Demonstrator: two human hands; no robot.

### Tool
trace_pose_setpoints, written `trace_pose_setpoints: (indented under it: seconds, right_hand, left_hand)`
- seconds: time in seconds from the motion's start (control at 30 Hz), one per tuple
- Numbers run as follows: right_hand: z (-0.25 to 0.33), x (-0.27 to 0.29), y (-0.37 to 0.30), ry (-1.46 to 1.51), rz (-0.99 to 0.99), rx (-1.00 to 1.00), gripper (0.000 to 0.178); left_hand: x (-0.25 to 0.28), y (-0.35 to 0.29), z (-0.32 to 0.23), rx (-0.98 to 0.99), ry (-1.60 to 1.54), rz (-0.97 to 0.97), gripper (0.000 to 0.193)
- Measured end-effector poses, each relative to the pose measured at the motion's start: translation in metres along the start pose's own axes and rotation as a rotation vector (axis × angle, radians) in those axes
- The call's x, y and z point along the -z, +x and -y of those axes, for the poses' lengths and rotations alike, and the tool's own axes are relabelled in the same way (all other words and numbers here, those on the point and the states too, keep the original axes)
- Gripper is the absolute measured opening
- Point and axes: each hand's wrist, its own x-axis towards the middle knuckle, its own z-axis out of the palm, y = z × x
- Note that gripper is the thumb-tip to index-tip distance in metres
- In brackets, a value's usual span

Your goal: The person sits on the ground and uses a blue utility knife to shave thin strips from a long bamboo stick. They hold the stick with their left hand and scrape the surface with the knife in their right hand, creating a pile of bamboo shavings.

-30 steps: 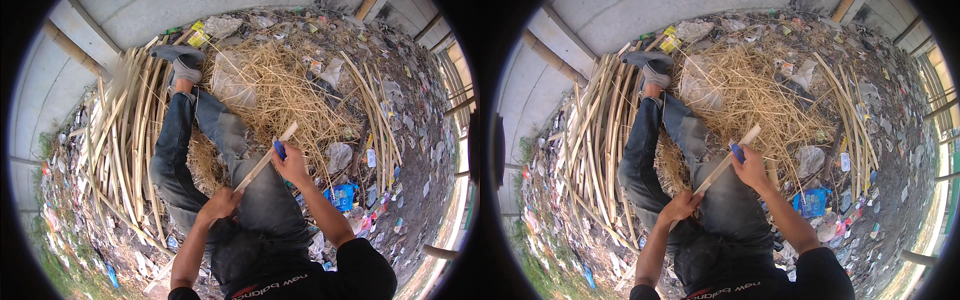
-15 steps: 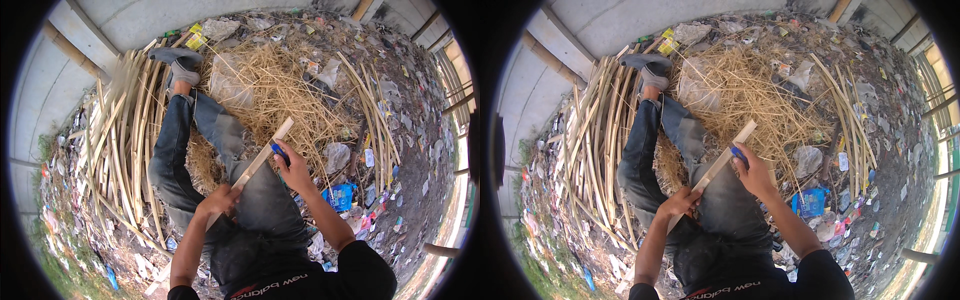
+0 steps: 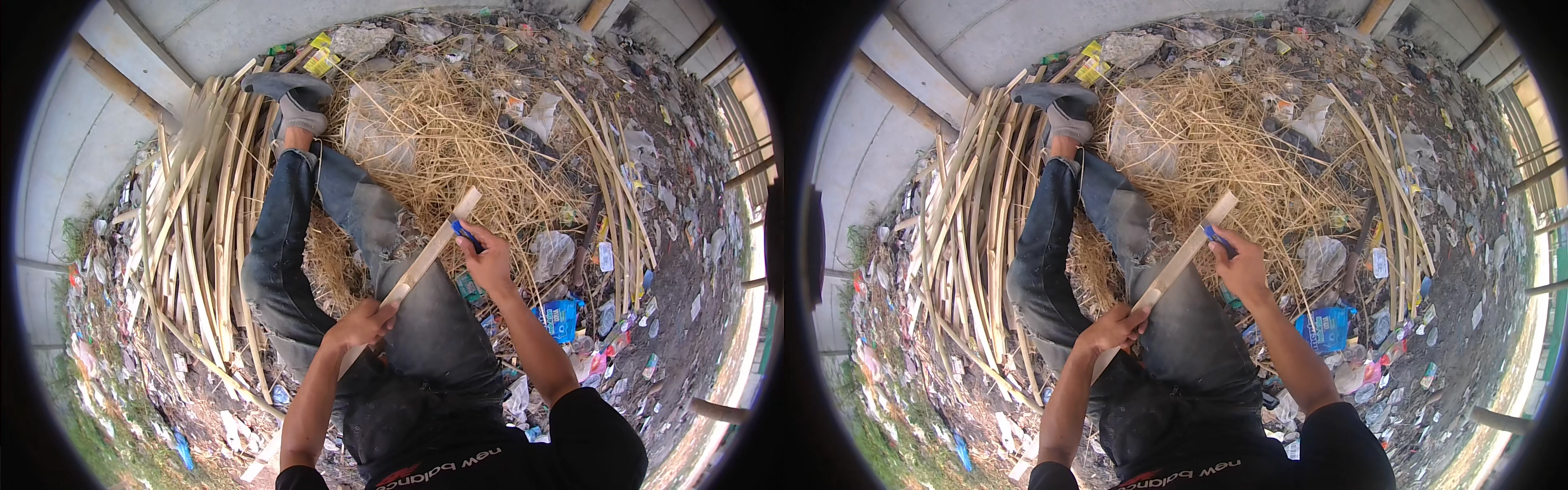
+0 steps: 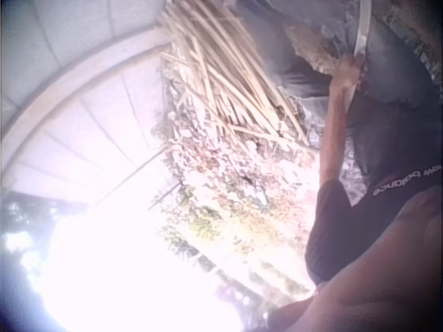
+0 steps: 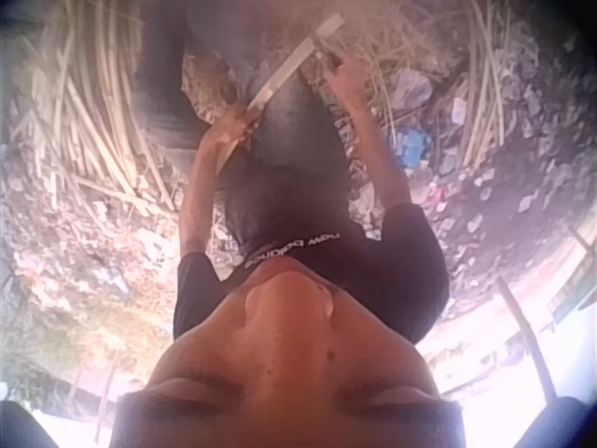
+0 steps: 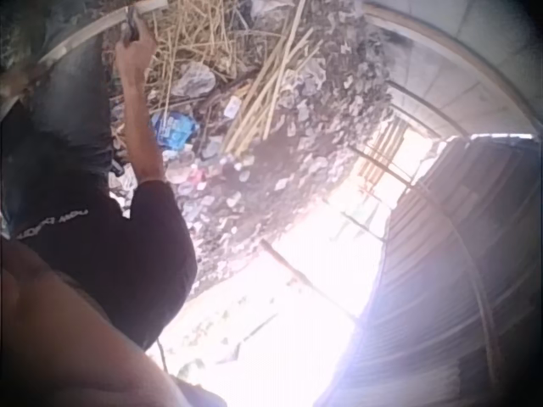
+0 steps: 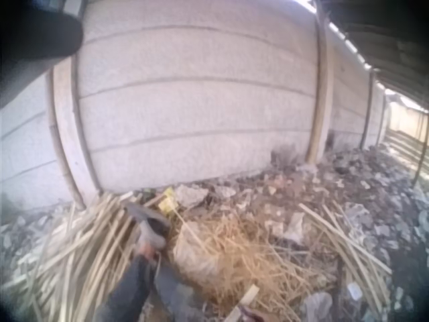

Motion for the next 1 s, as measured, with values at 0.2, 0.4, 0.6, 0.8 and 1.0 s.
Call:
trace_pose_setpoints:
  seconds: [0.2, 0.4, 0.6, 0.8, 1.0]
  right_hand:
    - [-0.006, 0.010, 0.008, 0.099, 0.025, -0.049, 0.036]
    - [0.006, 0.001, -0.006, 0.014, 0.151, 0.078, 0.033]
    - [0.016, -0.007, -0.021, 0.022, 0.279, 0.106, 0.034]
    - [0.028, -0.016, -0.029, 0.026, 0.264, 0.084, 0.036]
    - [0.032, -0.021, -0.036, -0.043, 0.275, 0.146, 0.035]
  left_hand:
    - [0.000, -0.003, 0.001, -0.036, -0.006, -0.021, 0.055]
    - [0.001, -0.001, 0.003, -0.025, 0.016, -0.006, 0.055]
    - [-0.004, -0.003, 0.002, -0.024, 0.011, -0.038, 0.058]
    - [-0.003, -0.001, 0.002, -0.041, 0.026, -0.036, 0.059]
    - [-0.002, 0.002, 0.002, -0.030, 0.003, -0.031, 0.059]
